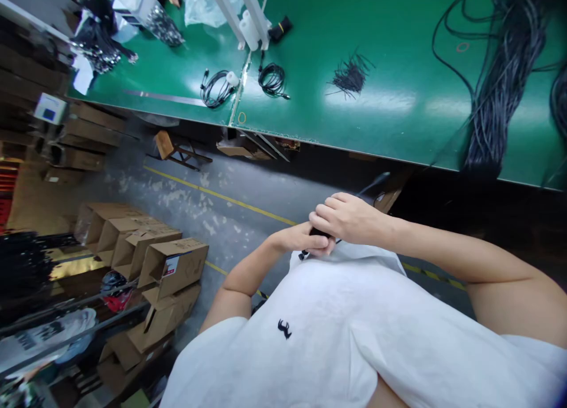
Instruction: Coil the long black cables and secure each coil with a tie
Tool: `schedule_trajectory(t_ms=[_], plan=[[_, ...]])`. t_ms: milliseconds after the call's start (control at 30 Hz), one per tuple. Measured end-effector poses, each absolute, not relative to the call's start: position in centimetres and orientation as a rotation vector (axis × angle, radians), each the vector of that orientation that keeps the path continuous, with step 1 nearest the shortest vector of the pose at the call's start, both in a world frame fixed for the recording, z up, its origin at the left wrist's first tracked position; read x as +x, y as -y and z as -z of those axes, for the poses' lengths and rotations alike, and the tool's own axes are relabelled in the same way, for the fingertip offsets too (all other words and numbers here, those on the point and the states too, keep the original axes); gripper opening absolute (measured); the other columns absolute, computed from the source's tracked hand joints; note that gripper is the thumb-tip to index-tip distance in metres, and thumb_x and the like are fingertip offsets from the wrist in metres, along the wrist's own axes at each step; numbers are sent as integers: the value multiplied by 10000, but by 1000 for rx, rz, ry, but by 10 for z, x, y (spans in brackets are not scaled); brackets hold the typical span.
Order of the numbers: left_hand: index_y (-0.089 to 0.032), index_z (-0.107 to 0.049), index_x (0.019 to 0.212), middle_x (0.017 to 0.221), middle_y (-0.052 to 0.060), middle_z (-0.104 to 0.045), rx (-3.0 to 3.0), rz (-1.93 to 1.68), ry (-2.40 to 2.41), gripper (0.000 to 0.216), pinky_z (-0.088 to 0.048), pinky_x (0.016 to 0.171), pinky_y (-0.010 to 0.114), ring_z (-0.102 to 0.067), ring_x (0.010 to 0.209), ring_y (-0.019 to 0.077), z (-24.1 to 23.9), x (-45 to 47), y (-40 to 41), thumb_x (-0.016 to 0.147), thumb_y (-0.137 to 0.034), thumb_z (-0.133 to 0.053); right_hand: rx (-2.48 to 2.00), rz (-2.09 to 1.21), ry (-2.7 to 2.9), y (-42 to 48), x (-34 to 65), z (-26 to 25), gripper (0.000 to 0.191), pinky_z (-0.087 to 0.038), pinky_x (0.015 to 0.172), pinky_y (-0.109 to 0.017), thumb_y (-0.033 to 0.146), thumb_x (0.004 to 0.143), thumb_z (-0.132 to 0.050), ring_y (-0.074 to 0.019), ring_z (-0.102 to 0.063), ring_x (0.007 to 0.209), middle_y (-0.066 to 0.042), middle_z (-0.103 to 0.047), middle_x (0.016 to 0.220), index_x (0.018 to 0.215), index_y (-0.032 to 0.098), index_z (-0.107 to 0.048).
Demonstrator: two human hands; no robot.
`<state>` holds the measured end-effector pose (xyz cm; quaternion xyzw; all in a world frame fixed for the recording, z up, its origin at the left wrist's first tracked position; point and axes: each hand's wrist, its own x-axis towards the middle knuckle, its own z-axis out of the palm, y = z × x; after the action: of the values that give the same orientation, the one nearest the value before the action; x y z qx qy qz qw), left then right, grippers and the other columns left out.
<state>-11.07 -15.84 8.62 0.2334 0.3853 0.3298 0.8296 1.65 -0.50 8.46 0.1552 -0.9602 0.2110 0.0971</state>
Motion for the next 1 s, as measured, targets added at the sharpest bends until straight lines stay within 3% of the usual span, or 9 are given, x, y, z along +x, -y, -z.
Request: schedule_trajectory(t_ms=[133, 233, 300, 400, 500, 633, 767, 867, 1000], plan=[[-133, -646, 750, 505, -18, -464, 477, -761, -904, 562, -314, 461, 244, -371, 431, 73, -90, -116, 182, 751, -695, -664, 205, -946, 2849, 7, 16, -65, 258, -255, 621, -289, 132, 983, -361, -150, -492, 724, -60, -619, 827, 1018, 157, -615], [-110, -672, 875, 537, 22, -552, 425, -849, -884, 705, -384, 484, 249, -486, 469, 111, -87, -116, 185, 695, -790, -630, 156, -937, 2953, 10, 17, -61, 242, -232, 605, -294, 140, 980, -374, -155, -482, 704, -74, -609, 803, 961, 149, -615], [-110, -655, 925, 564, 21, -566, 349, -884, -858, 699, -396, 469, 238, -511, 480, 115, -84, -115, 180, 676, -763, -677, 210, -912, 2997, 8, 14, -63, 237, -232, 601, -301, 161, 975, -391, -162, -483, 688, -79, -607, 783, 903, 151, -616], [-130, -602, 869, 493, -87, -380, 199, -976, -858, 549, -260, 381, 165, -320, 379, 34, -81, -112, 168, 715, -637, -747, 147, -1094, 2925, -1, 8, -62, 207, -277, 609, -282, 192, 939, -434, -167, -547, 750, -79, -653, 851, 933, 163, -639], [-139, -554, 785, 481, -127, -231, 110, -1153, -933, 472, -141, 358, 137, -168, 362, 4, -80, -113, 161, 791, -586, -706, -145, -1396, 2740, -10, 2, -51, 217, -352, 652, -256, 257, 888, -496, -161, -588, 792, -62, -688, 934, 1019, 179, -650], [-130, -560, 796, 485, -120, -256, 33, -1157, -988, 399, -180, 362, 140, -197, 367, 9, -75, -121, 163, 822, -497, -716, -414, -1569, 2620, -6, -2, -37, 216, -368, 625, -245, 318, 853, -518, -134, -529, 648, -26, -659, 785, 959, 187, -653], [-127, -553, 782, 520, -104, -323, -15, -1191, -1097, 356, -224, 398, 116, -281, 401, 2, -64, -130, 167, 807, -415, -760, -481, -1579, 2579, 4, -7, -28, 231, -368, 635, -250, 363, 831, -570, -142, -534, 681, -37, -663, 805, 943, 181, -657], [-140, -513, 735, 511, -120, -235, -130, -1337, -1170, 359, -173, 381, 112, -203, 375, -4, -57, -133, 164, 876, -424, -681, -679, -1749, 2392, 10, -13, -17, 292, -401, 636, -254, 420, 801, -626, -138, -538, 672, -18, -649, 794, 969, 181, -644], [-128, -553, 770, 511, -123, -184, -211, -1376, -1064, 408, -174, 363, 120, -160, 361, 5, -53, -134, 156, 941, -498, -556, -1028, -1885, 2174, 18, -16, -2, 304, -386, 544, -254, 491, 815, -610, -118, -493, 524, 27, -536, 623, 817, 189, -567]])
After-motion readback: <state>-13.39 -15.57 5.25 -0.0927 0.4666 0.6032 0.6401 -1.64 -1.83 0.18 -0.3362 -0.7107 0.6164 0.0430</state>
